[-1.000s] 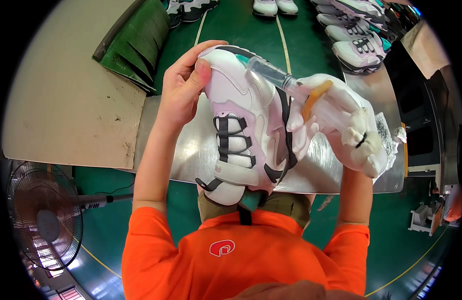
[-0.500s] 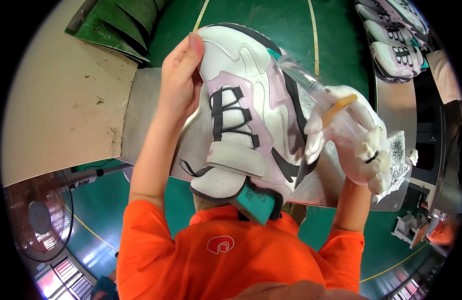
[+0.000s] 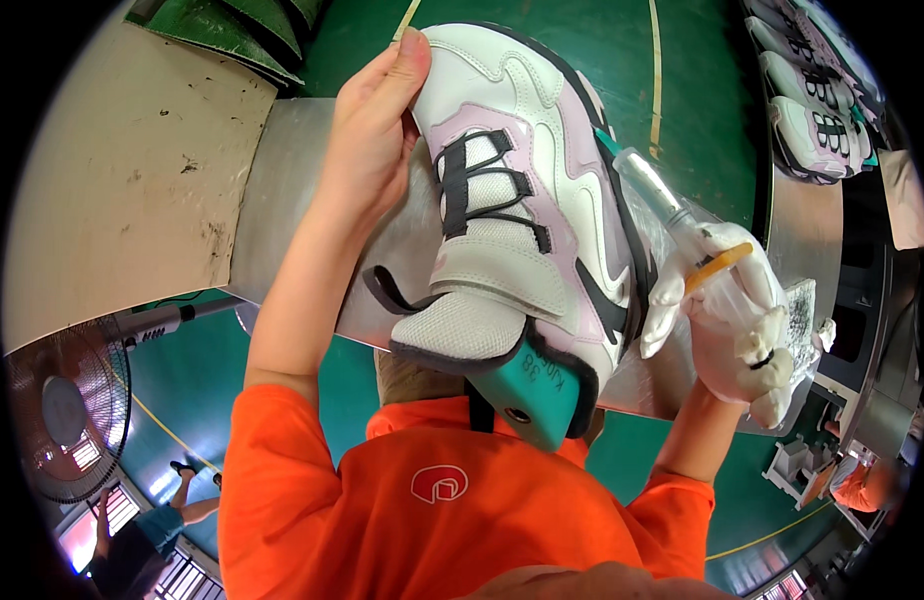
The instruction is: The person uses a syringe to apply a clear liquid to the seams of white and pink sneakers. They hold each shoe on a metal table, inject the liquid along the edges, and then place the shoe down before picking up the next one.
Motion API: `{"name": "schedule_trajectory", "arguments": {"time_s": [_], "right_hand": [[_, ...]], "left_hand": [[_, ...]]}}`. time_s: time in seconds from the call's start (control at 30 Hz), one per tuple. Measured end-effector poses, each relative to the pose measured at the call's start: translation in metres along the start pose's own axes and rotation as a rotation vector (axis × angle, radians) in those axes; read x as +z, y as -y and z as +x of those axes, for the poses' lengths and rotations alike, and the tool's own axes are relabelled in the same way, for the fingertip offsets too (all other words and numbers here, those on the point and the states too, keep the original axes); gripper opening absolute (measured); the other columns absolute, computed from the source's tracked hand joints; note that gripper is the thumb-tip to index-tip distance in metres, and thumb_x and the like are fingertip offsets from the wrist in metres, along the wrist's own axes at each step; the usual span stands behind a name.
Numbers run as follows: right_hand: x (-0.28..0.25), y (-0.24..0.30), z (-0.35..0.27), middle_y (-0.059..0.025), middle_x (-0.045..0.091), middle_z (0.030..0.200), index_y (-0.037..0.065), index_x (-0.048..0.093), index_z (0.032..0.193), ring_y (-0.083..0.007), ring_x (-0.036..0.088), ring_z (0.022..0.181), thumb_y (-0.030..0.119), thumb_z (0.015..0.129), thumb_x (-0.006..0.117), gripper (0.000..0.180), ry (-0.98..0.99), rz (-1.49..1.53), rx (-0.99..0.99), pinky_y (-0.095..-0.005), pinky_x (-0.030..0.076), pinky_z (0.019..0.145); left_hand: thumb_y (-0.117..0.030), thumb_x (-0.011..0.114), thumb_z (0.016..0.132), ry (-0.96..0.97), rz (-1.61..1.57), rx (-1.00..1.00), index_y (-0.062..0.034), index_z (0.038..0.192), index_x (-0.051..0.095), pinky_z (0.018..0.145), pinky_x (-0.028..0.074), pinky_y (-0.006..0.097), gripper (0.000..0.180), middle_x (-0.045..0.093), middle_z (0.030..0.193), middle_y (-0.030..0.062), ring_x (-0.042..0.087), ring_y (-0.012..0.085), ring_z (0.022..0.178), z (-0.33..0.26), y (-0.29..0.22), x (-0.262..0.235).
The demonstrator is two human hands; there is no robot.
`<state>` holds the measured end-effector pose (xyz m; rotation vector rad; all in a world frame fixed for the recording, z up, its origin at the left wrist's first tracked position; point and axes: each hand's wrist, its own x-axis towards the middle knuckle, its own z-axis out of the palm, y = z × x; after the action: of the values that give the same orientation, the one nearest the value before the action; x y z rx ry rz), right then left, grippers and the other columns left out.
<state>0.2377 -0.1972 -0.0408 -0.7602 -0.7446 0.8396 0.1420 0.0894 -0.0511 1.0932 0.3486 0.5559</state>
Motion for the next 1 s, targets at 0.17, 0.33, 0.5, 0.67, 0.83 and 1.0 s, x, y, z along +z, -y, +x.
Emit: {"name": "schedule_trajectory", "arguments": {"time_s": [0.17, 0.33, 0.5, 0.67, 0.83, 1.0], "right_hand": [[0.004, 0.016, -0.009, -0.0255, 0.060, 0.102, -0.014, 0.041, 0.132, -0.0323, 0.065, 0.079, 0.046, 0.060, 0.081, 0.101, -0.119, -0.088, 0.181, -0.0394, 0.056, 0.067], [-0.006, 0.018, -0.009, -0.0217, 0.056, 0.113, -0.009, 0.038, 0.134, -0.0304, 0.063, 0.082, 0.059, 0.045, 0.089, 0.123, 0.010, -0.053, 0.145, -0.0368, 0.057, 0.061], [-0.004, 0.033, -0.031, -0.0199, 0.055, 0.114, -0.004, 0.039, 0.135, -0.0315, 0.064, 0.086, 0.055, 0.054, 0.088, 0.112, -0.161, -0.114, -0.088, -0.0410, 0.060, 0.066], [-0.001, 0.022, -0.091, -0.0132, 0.050, 0.112, -0.003, 0.037, 0.138, -0.0259, 0.061, 0.097, 0.008, 0.059, 0.074, 0.088, -0.755, -0.694, -0.149, -0.0374, 0.055, 0.081], [0.005, -0.014, -0.151, -0.0141, 0.052, 0.118, -0.002, 0.036, 0.139, -0.0222, 0.057, 0.098, 0.013, 0.062, 0.085, 0.093, -1.106, -1.091, 0.066, -0.0309, 0.051, 0.081], [-0.009, -0.038, -0.179, -0.0145, 0.054, 0.114, 0.003, 0.041, 0.132, -0.0238, 0.058, 0.099, 0.017, 0.070, 0.077, 0.072, -1.356, -0.787, 0.065, -0.0344, 0.051, 0.080]], "left_hand": [[-0.036, 0.055, 0.100, -0.034, 0.036, -0.019, -0.0024, 0.100, 0.064, 0.071, 0.048, 0.022, 0.035, 0.066, 0.091, 0.0018, 0.060, 0.0075, 0.081, -0.001, 0.001, 0.000], [-0.037, 0.056, 0.100, -0.033, 0.044, -0.039, -0.0025, 0.100, 0.065, 0.071, 0.047, 0.022, 0.036, 0.066, 0.091, 0.0011, 0.060, 0.0069, 0.081, 0.000, 0.004, -0.001], [-0.038, 0.057, 0.099, 0.064, 0.054, -0.007, 0.0009, 0.111, 0.063, 0.073, 0.047, 0.022, 0.041, 0.067, 0.096, 0.0016, 0.060, 0.0067, 0.084, 0.014, -0.005, 0.019], [-0.035, 0.062, 0.096, 0.246, 0.288, 0.090, 0.0030, 0.107, 0.066, 0.067, 0.044, 0.022, 0.040, 0.065, 0.088, -0.0005, 0.054, 0.0062, 0.077, 0.076, -0.033, 0.070], [-0.034, 0.065, 0.094, -0.019, 0.436, 0.521, 0.0043, 0.097, 0.069, 0.068, 0.046, 0.025, 0.039, 0.067, 0.089, 0.0039, 0.056, 0.0089, 0.078, 0.233, -0.071, 0.102], [-0.022, 0.068, 0.090, -0.548, -0.100, 0.262, 0.0083, 0.117, 0.055, 0.064, 0.057, 0.049, 0.042, 0.065, 0.105, 0.0191, 0.068, 0.0295, 0.085, 0.355, 0.014, 0.092]]}}
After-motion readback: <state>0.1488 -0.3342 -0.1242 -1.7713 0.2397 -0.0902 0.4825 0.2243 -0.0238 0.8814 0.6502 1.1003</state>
